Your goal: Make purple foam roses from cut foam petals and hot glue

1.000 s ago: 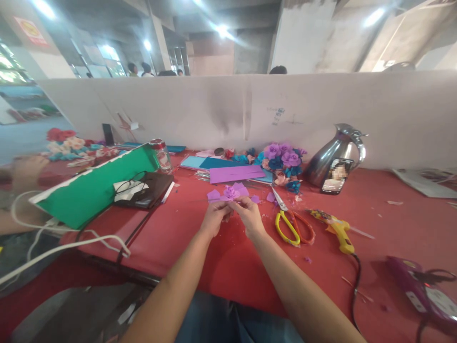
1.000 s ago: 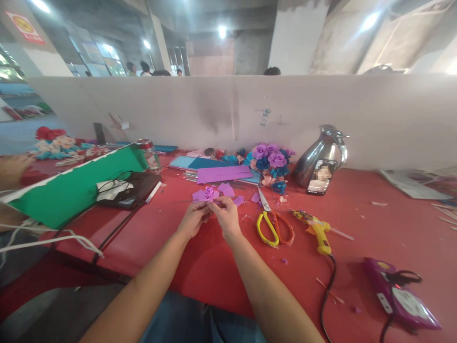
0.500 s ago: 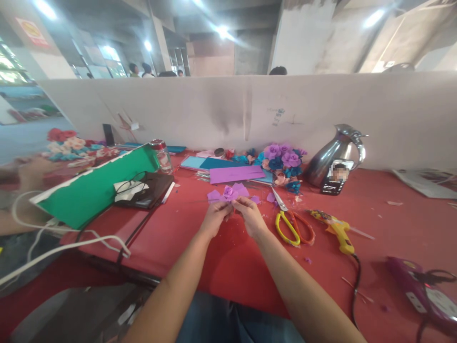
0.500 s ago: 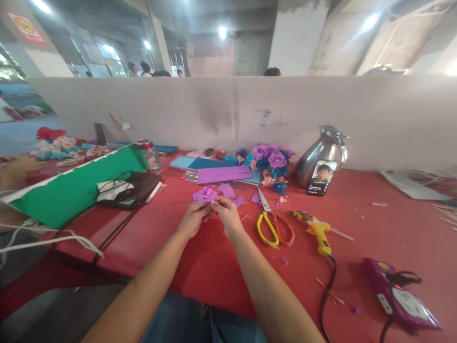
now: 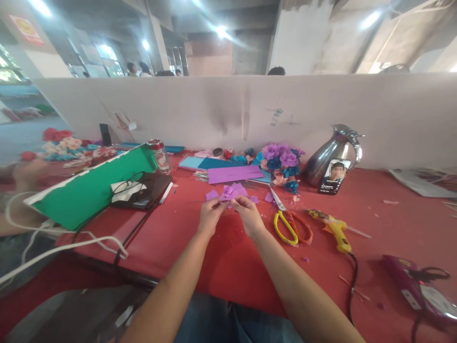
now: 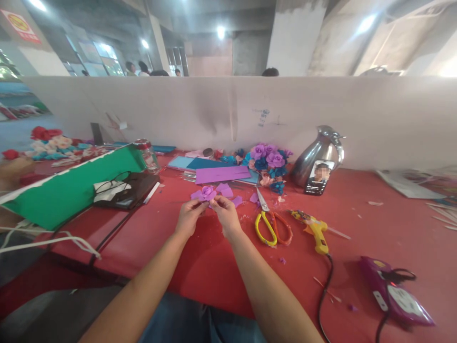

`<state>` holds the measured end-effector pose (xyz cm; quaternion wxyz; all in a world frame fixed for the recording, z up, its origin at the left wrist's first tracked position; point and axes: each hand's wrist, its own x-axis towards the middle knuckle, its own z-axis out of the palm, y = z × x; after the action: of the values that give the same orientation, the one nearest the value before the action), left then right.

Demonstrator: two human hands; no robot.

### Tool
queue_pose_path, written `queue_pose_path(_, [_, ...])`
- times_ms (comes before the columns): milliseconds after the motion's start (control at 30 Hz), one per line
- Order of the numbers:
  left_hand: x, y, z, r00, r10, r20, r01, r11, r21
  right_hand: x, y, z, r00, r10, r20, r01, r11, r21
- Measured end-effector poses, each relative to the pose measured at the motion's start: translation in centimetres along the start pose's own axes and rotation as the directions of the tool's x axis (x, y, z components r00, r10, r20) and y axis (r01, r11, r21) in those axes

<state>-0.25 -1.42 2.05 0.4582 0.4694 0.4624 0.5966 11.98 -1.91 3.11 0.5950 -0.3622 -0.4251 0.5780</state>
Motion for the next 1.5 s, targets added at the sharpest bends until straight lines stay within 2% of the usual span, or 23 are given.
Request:
queue_pose_path(167, [0.11,0.11,-0.04,0.998,0.053,-0.041,-0.052,0.999,0.009,-0.2,0.08,0.24,0.999,-0.032,0.027,0.033,0.999,-0.029])
queue_pose_path(367, [0.13,0.22,-0.1,0.993,0.117,-0.017,-0.117,0.993,0.023,-0.19,-0.01,0.29,0.999,-0.017,0.027,0.018,0.999,-0.028])
queue_pose_path(700, [0.2,0.0,-0.18,0.994,0.11,0.013,-0.11,0.994,0.01,0.03,0.29,0.28,0.998,0.008,-0.058,-0.002,0.995,0.099])
queue_pose_path(933, [0.27,-0.16,-0.21,0.997,0.068,0.048,-0.067,0.997,-0.034,0.13,0.46,0.11,0.998,0.012,-0.068,-0.009,0.999,0.045])
queue_pose_path(1300, [0.49,-0.51,-0.51,0.996,0.086,0.038,-0.087,0.996,0.034,0.21,0.12,0.09,0.998,-0.025,-0.062,0.02,0.997,-0.07])
queue_pose_path(1500, [0.52,-0.59,-0.57,0.994,0.094,0.054,-0.098,0.991,0.086,0.25,0.29,0.23,0.988,-0.061,-0.142,0.05,0.996,-0.078])
